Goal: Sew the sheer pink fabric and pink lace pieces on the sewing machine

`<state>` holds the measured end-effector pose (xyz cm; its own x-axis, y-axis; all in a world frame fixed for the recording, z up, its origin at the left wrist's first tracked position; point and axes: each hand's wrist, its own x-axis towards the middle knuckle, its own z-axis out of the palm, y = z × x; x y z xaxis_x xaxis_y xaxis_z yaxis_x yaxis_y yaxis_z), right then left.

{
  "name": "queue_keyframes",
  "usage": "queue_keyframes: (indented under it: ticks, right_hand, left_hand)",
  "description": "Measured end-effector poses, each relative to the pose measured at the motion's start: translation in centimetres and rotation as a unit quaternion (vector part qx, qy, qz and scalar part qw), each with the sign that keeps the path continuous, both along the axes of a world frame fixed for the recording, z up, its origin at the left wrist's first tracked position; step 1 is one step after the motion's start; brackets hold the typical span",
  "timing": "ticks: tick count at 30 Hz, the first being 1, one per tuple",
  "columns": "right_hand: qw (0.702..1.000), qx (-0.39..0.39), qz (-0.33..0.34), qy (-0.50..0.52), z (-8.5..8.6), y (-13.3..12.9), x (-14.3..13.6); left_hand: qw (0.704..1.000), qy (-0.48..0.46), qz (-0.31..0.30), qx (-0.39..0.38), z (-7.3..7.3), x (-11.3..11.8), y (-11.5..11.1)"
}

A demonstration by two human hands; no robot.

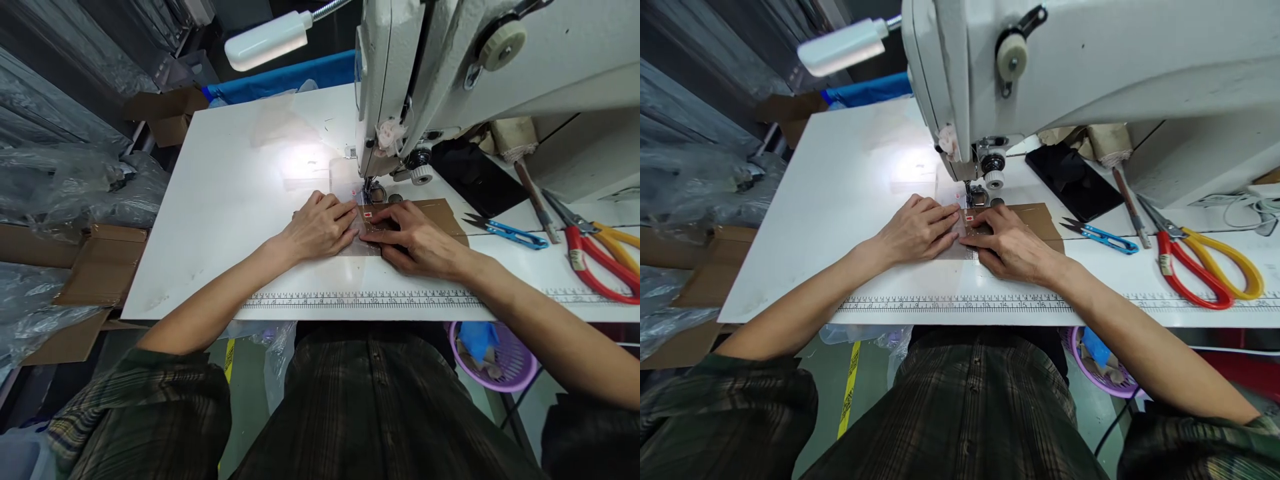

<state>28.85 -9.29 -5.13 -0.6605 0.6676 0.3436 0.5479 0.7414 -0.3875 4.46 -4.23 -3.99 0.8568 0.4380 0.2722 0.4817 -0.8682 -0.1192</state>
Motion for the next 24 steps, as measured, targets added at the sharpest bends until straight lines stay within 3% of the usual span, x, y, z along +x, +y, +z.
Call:
queue_keyframes:
  ticks: [7,15,24]
  right_hand:
    - [0.997,0.005,-0.082,-0.011,-0.3,0.4,0.1]
    - [0.996,0.0,-0.092,-0.009,-0.2,0.2,-0.1]
    - [0.994,-0.038,-0.099,0.021,-0.1,0.1,-0.1]
  left_hand:
    - [0.998,-0.018,-0.007,-0.052,0.7,0.6,2.8]
    - [0.999,-0.032,-0.003,-0.041,-0.2,0.1,2.4]
    - [0.997,-0.071,0.005,-0.034,0.2,0.0,2.2]
